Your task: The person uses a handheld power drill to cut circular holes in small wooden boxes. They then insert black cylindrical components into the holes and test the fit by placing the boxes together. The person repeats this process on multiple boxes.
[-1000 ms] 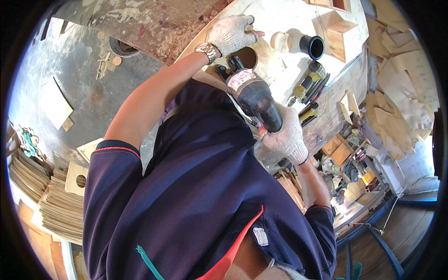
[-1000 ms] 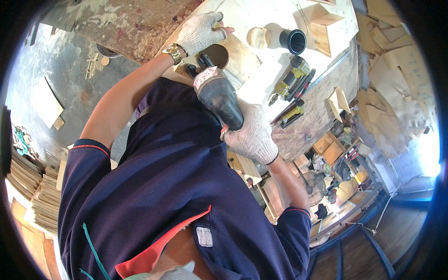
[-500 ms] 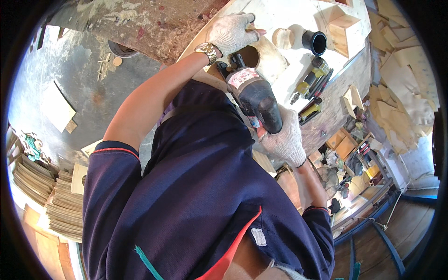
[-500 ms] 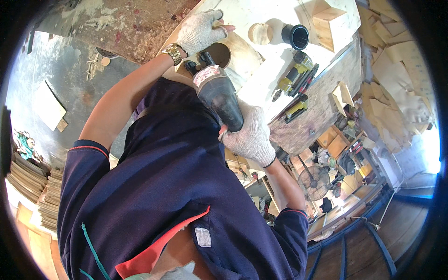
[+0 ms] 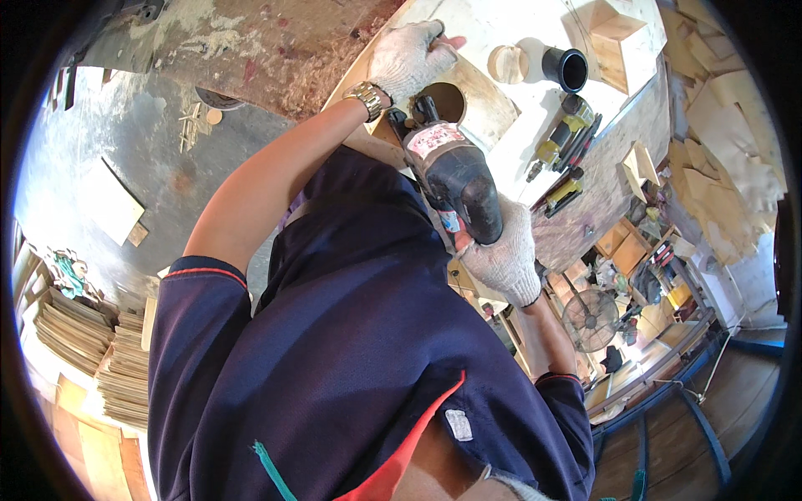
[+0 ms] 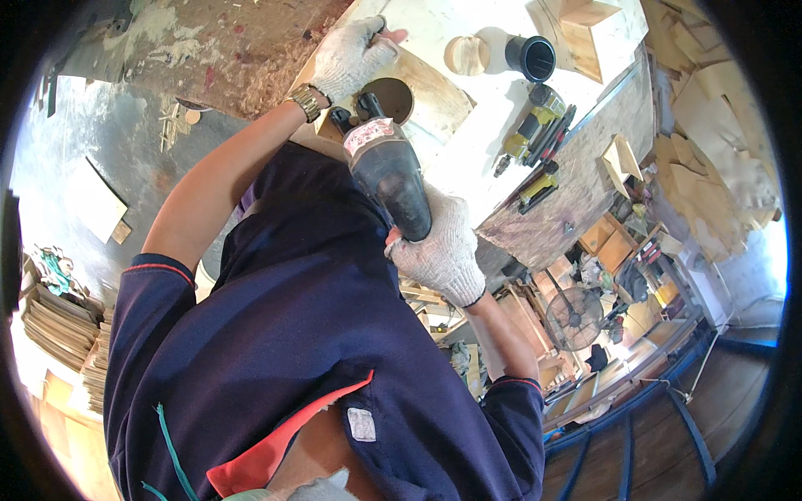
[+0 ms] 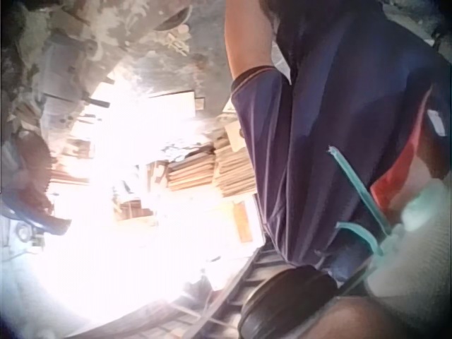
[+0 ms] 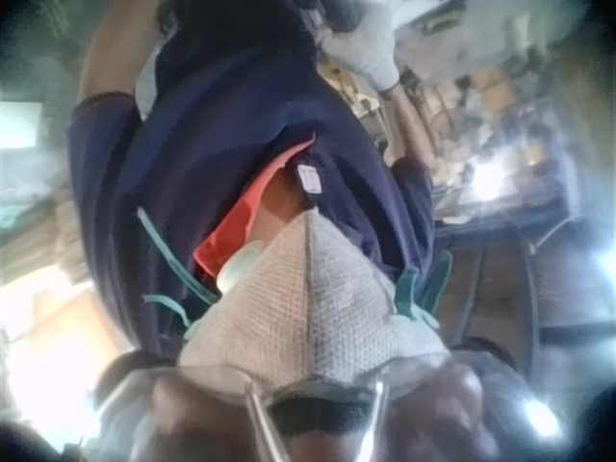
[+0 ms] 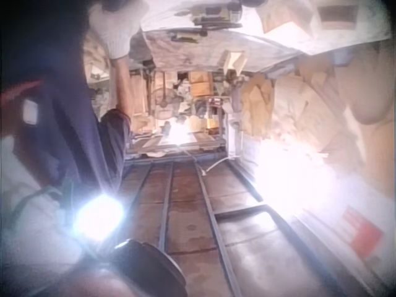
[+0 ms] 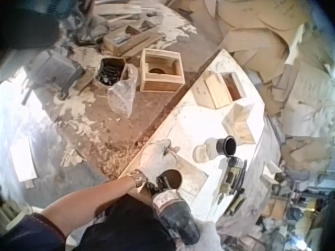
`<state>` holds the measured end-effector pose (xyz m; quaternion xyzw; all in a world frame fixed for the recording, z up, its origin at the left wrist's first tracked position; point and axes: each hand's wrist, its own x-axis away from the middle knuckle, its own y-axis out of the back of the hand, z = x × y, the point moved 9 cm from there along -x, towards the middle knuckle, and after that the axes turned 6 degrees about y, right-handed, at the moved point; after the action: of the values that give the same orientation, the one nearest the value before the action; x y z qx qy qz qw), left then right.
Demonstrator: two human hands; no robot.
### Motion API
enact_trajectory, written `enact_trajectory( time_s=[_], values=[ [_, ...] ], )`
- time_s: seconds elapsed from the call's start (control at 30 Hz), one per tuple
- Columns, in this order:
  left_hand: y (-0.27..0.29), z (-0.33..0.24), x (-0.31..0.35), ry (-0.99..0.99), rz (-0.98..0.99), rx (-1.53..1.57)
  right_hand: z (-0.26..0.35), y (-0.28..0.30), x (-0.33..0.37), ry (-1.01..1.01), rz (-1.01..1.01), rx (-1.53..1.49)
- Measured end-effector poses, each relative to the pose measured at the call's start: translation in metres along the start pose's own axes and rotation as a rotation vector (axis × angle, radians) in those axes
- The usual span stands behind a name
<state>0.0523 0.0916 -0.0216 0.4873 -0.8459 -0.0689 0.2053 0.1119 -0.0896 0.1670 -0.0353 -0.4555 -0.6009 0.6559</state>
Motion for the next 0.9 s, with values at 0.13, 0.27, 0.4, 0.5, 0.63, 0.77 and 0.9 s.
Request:
enact_trajectory(
  time_s=[0.13,0.27,0.4,0.5,0.63,0.77,0.9],
  values=[
    [0.002,0.004,-0.002,-0.007,-0.034,-0.044,0.012,0.005,-0.001,0.046,-0.045,0.095],
    [0.002,0.011,-0.002,-0.044,-0.094,0.042,0.014,0.003,0.001,-0.046,-0.047,0.076],
    [0.003,0.007,0.0,-0.066,-0.098,0.078,0.008,-0.001,0.004,-0.061,-0.082,0.08],
    [0.005,0.004,0.001,-0.001,-0.055,0.065,0.011,-0.002,0.004,-0.073,-0.109,0.058],
    [-0.001,0.015,-0.003,0.064,-0.002,0.093,0.008,-0.004,0.009,-0.051,-0.172,0.109],
    [-0.004,0.026,-0.002,0.105,0.08,0.227,0.01,-0.006,0.012,-0.047,-0.231,0.108],
    [-0.002,0.026,-0.006,0.127,0.124,0.107,0.012,-0.008,0.013,-0.118,-0.21,0.025]
  ],
)
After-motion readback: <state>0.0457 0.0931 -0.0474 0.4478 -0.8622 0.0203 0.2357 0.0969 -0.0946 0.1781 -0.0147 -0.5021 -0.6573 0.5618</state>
